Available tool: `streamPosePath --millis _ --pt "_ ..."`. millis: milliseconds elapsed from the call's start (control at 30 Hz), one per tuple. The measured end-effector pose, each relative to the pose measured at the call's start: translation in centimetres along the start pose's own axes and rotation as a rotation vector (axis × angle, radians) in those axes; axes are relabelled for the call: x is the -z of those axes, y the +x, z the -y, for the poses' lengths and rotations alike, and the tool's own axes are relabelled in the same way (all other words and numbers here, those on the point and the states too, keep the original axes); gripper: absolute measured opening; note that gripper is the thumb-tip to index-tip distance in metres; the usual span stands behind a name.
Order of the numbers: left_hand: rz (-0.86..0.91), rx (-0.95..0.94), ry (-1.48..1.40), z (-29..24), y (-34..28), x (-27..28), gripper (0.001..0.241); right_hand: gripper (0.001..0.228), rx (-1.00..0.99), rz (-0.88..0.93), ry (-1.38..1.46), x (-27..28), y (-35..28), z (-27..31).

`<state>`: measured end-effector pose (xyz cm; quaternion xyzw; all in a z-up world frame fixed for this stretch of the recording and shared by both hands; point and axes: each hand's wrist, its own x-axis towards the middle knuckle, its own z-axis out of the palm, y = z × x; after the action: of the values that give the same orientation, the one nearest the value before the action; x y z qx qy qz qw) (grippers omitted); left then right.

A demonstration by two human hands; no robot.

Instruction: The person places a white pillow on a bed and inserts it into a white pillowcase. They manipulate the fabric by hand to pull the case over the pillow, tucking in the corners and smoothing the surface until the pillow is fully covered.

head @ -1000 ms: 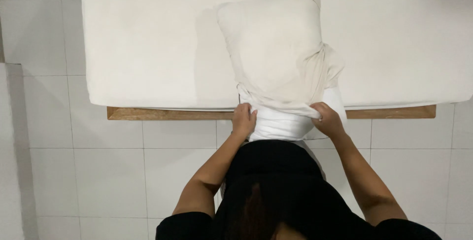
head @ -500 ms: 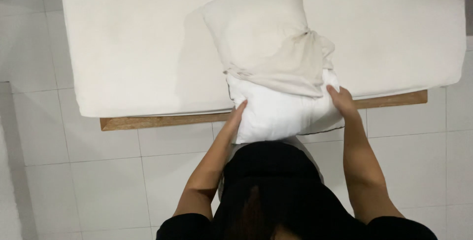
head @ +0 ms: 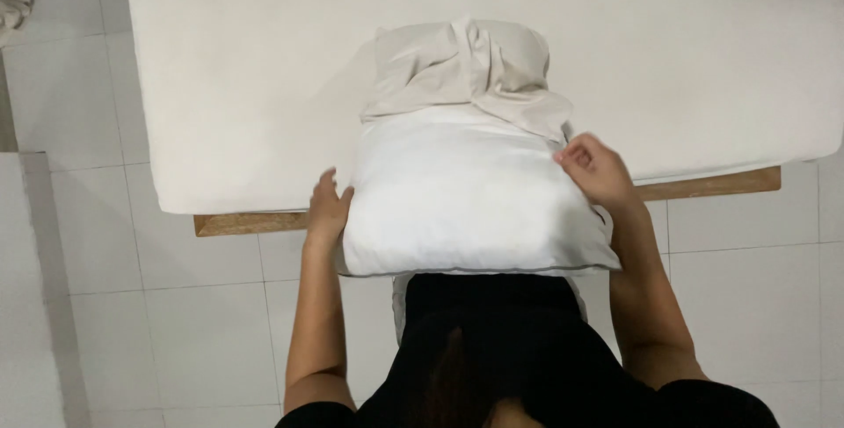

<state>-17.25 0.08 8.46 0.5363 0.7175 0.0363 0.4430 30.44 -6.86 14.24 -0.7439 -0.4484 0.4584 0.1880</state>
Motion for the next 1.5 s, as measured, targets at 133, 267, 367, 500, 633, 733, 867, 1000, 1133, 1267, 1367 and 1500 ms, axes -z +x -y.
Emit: streamPosePath --millis 133,267,367,500,633,733,867,1000,1133,1267,1367,1500 --pt "-0.319 -0.471 -0.109 -11.1 -3.0 -0.1 0.043 0.063 0.468 -0.294 -0.243 -0.3 5.6 -0.6" --pt "-0.245 -0.708 -0.008 -16.6 0.0 -4.5 0.058 0.062 0.606 -0.324 -0.459 -4.6 12.7 -1.4" --pt "-0.216 -0.793 0.053 -20.3 1.5 -7.0 0.084 0.029 0.303 -0.194 -0.273 -4.9 11.1 1.0" --pt "-0.475 -0.904 0.376 -23.7 2.9 -8.3 0.091 0.023 0.457 0.11 0.015 -4.1 4.5 4.0" --pt "-0.217 -0.933 0.386 -20.9 7.9 -10.9 0.036 0.024 0.338 0.336 0.021 -3.6 0.8 6.1" --pt "-0.226 -0.896 0.115 -22.8 2.9 -8.9 0.017 0.057 0.73 -0.039 0.005 -2.9 3.3 5.1" --pt "0.06 -0.965 -0.11 -21.7 1.0 -10.3 0.009 0.074 0.631 -0.258 -0.197 -5.3 10.1 -0.6" --pt "-0.016 -1.061 -0.052 -21.7 1.2 -10.5 0.024 0.033 0.402 -0.249 -0.064 -8.6 13.6 -4.9" --pt "-0.497 -1.214 0.212 -25.2 -1.6 -6.0 0.067 0.041 0.696 -0.025 -0.079 -8.5 10.1 1.2" --pt "-0.363 -1.077 0.258 -20.1 3.1 -8.2 0.048 0.03 0.726 -0.051 -0.167 -6.8 10.8 2.8" --pt "-0.079 -0.978 0.361 -18.0 3.0 -9.5 0.044 0.038 0.824 -0.494 -0.167 -6.5 11.4 1.2" --pt "-0.098 -0.909 0.338 -17.8 2.5 -9.8 0.044 0.038 0.426 -0.379 -0.038 -7.6 10.1 -1.5"
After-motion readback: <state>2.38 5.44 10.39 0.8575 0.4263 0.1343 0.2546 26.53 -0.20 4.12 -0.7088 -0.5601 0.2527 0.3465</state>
